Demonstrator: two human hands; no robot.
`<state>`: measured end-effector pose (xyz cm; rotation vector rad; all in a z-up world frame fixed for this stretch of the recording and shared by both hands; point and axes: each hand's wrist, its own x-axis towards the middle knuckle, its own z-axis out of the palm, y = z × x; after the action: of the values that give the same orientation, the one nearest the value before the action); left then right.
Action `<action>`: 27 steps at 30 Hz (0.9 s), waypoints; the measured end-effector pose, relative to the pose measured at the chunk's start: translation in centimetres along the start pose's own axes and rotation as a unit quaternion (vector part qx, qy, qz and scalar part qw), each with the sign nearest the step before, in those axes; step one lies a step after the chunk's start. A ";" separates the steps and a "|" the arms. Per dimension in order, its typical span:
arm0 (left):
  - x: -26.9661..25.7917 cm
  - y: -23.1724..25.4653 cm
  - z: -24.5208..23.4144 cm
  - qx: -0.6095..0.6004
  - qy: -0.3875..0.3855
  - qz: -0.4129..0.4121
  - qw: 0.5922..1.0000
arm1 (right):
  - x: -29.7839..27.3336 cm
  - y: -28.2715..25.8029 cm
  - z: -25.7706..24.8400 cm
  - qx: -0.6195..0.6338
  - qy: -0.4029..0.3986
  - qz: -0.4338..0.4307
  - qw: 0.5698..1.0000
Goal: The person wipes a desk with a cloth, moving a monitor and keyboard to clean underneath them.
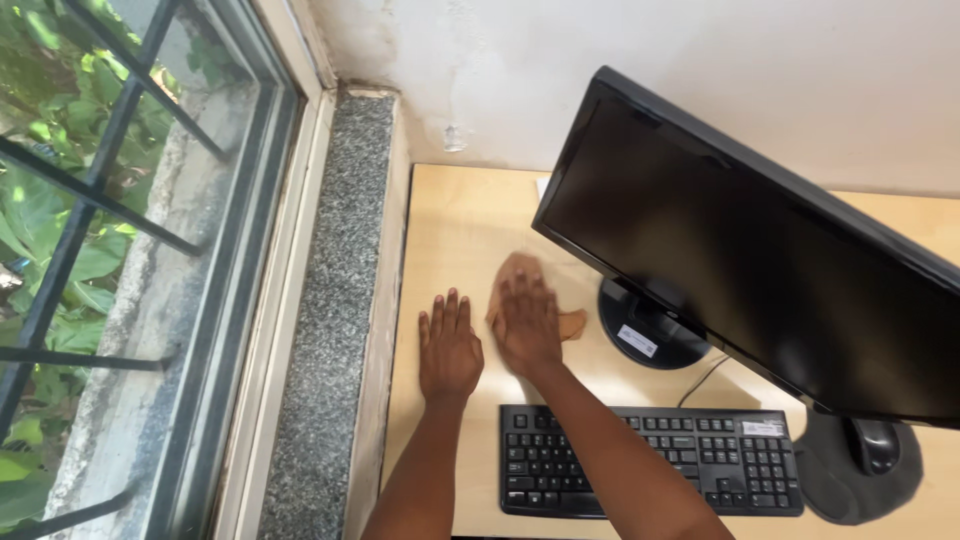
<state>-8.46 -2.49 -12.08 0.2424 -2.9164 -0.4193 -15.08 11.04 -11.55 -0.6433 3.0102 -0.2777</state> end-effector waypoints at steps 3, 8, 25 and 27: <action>0.2 0.3 -0.4 -0.004 0.012 0.008 1.000 | -2.3 1.1 -0.3 0.006 -0.037 -0.063 0.997; 0.2 0.2 -0.7 -0.006 -0.002 0.003 1.000 | -1.1 2.5 -1.0 0.002 -0.038 0.011 0.999; 0.7 0.1 -1.2 -0.014 -0.028 0.007 0.999 | 14.4 0.8 1.3 0.035 0.137 0.145 0.979; 0.8 0.0 -1.0 -0.013 -0.024 0.008 1.000 | 15.9 1.0 1.5 0.037 0.170 0.175 0.969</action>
<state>-9.02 -2.86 -11.02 0.2084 -2.9555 -0.4680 -29.90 5.18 -13.38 -0.0524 3.3363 -0.5243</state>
